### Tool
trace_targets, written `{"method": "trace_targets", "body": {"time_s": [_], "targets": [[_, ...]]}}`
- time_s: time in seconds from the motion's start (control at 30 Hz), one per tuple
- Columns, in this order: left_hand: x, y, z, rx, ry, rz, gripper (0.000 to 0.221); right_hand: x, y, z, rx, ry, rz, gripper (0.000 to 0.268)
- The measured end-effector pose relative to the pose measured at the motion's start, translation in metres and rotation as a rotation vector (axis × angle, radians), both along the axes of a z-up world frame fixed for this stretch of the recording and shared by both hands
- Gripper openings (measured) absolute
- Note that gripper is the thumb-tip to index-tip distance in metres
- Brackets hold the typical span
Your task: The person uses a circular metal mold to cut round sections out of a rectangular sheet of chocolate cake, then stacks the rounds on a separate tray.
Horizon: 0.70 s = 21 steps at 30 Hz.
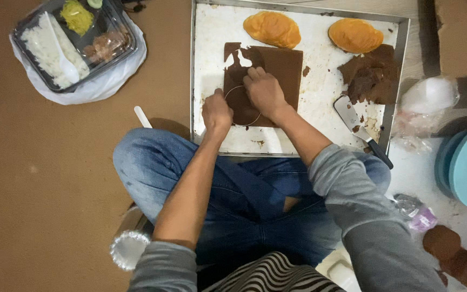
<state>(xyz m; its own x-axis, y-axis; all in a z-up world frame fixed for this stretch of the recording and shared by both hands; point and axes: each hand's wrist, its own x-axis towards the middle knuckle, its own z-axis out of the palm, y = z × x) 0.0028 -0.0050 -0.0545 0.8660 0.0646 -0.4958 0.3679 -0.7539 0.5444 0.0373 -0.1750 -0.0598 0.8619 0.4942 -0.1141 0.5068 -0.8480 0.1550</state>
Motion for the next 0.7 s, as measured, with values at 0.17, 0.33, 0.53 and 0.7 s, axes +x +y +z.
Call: {"method": "trace_targets", "body": {"time_s": [0.17,0.33,0.53,0.7], "targets": [[-0.004,-0.001,-0.01,-0.013,-0.012,-0.031,0.023,-0.017,-0.008,0.024,0.348,0.04,-0.271,0.01],[-0.009,-0.003,-0.016,-0.032,0.011,0.002,0.022,-0.068,-0.028,0.014,0.803,0.077,-0.707,0.008],[-0.012,-0.005,-0.002,-0.046,-0.06,-0.005,0.026,-0.099,-0.023,-0.013,0.859,0.272,-1.0,0.01],[-0.005,0.004,-0.032,-0.018,-0.137,-0.04,0.021,-0.088,-0.018,-0.021,0.961,0.247,-1.105,0.014]]}}
